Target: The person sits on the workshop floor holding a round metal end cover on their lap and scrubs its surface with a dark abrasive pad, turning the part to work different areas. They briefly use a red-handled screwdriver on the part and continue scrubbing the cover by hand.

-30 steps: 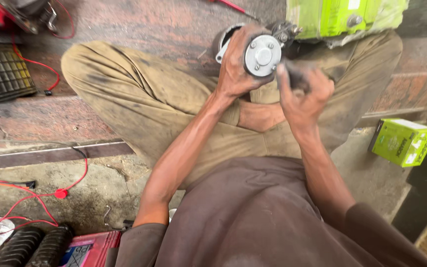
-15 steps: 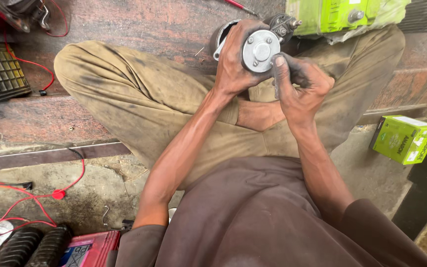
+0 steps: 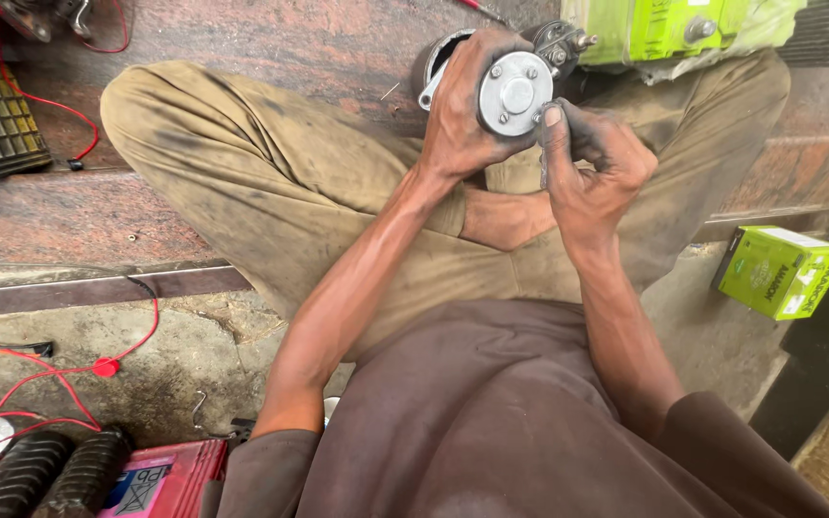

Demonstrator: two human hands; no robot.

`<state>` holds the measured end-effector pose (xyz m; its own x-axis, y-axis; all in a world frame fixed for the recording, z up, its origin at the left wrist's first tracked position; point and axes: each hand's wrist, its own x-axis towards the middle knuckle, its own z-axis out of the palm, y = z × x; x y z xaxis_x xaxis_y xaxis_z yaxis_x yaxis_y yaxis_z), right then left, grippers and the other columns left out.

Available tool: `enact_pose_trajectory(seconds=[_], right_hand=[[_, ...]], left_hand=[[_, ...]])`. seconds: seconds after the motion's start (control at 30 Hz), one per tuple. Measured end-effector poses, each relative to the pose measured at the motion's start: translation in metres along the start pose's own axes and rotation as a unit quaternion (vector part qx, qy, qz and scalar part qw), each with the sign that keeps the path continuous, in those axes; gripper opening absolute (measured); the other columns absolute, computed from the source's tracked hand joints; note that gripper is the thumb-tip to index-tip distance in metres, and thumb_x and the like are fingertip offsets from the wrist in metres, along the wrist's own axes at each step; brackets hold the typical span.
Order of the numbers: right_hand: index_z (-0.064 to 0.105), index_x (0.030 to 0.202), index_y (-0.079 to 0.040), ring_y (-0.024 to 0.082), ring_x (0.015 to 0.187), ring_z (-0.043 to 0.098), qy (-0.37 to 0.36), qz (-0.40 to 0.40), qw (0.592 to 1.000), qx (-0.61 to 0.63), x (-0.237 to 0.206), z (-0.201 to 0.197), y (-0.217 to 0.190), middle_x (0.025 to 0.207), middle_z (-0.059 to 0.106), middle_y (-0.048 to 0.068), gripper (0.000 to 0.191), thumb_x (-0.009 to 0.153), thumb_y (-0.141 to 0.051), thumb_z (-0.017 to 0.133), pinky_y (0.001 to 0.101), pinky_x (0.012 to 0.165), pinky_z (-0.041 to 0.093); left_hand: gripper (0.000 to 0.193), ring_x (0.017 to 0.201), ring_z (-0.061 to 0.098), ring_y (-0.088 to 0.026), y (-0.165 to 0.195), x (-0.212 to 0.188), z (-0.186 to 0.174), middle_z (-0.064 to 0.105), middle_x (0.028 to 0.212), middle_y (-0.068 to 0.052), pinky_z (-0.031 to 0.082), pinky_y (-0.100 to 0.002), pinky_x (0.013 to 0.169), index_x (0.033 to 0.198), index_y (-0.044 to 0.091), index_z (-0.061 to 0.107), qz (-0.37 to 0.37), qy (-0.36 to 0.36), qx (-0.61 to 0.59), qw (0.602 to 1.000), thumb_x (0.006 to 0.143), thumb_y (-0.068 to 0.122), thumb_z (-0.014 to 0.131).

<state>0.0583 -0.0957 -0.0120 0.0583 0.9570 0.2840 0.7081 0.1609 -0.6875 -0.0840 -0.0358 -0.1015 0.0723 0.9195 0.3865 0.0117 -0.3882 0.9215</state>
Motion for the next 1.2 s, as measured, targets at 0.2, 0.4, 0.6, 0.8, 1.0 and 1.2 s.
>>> enact_pose_trajectory(seconds=[0.2, 0.4, 0.6, 0.8, 1.0, 1.2], right_hand=[[0.077, 0.11, 0.002, 0.015, 0.068, 0.06, 0.017, -0.058, 0.994, -0.089, 0.001, 0.001, -0.001, 0.084, 0.069, 0.011, 0.011, 0.103, -0.001, 0.084, 0.0307, 0.063, 0.046], [0.075, 0.113, -0.001, 0.018, 0.071, 0.064, 0.003, -0.061, 0.995, -0.076, -0.001, 0.003, -0.007, 0.086, 0.069, 0.009, 0.012, 0.104, -0.001, 0.082, 0.0322, 0.063, 0.046], [0.073, 0.11, 0.001, 0.022, 0.075, 0.068, -0.01, -0.062, 0.995, -0.078, 0.0, 0.003, -0.005, 0.091, 0.07, 0.012, 0.01, 0.105, 0.001, 0.081, 0.0335, 0.069, 0.05], [0.073, 0.105, -0.001, 0.028, 0.082, 0.07, -0.003, -0.112, 0.981, -0.157, -0.005, 0.0, 0.001, 0.094, 0.071, 0.013, 0.011, 0.101, -0.003, 0.083, 0.0385, 0.074, 0.05], [0.074, 0.095, 0.001, 0.023, 0.07, 0.069, 0.026, -0.019, 0.991, -0.127, -0.012, -0.016, -0.001, 0.081, 0.07, 0.011, 0.012, 0.098, -0.004, 0.084, 0.0359, 0.067, 0.05], [0.076, 0.117, 0.001, 0.019, 0.078, 0.074, -0.001, 0.007, 1.0, 0.006, -0.002, -0.015, -0.002, 0.1, 0.075, 0.012, 0.011, 0.108, -0.005, 0.079, 0.0273, 0.067, 0.059]], left_hand=[[0.068, 0.114, 0.063, -0.031, 0.0, 0.0, 0.0, 0.063, 0.12, -0.008, 0.053, -0.038, 0.098, 0.126, 0.011, 0.057, -0.003, -0.004, -0.008, 1.0, 0.072, 0.015, 0.098], [0.066, 0.111, 0.064, -0.03, 0.0, -0.005, 0.002, 0.063, 0.117, -0.007, 0.053, -0.04, 0.099, 0.123, 0.01, 0.058, -0.011, 0.001, -0.012, 1.0, 0.07, 0.015, 0.097], [0.062, 0.111, 0.065, -0.029, -0.003, -0.006, 0.005, 0.064, 0.117, -0.006, 0.054, -0.039, 0.099, 0.123, 0.01, 0.058, -0.021, 0.004, -0.023, 0.999, 0.074, 0.014, 0.095], [0.067, 0.111, 0.063, -0.031, -0.002, -0.011, 0.005, 0.063, 0.117, -0.008, 0.053, -0.04, 0.098, 0.126, 0.01, 0.057, -0.03, 0.0, -0.006, 1.0, 0.07, 0.014, 0.095], [0.075, 0.114, 0.061, -0.034, -0.005, 0.005, 0.002, 0.061, 0.119, -0.009, 0.051, -0.042, 0.102, 0.126, 0.01, 0.055, -0.004, -0.003, -0.014, 1.0, 0.062, 0.012, 0.094], [0.075, 0.119, 0.061, -0.032, -0.008, 0.001, 0.0, 0.061, 0.123, -0.009, 0.051, -0.042, 0.106, 0.128, 0.011, 0.055, -0.011, -0.022, -0.017, 1.0, 0.065, 0.013, 0.096]])
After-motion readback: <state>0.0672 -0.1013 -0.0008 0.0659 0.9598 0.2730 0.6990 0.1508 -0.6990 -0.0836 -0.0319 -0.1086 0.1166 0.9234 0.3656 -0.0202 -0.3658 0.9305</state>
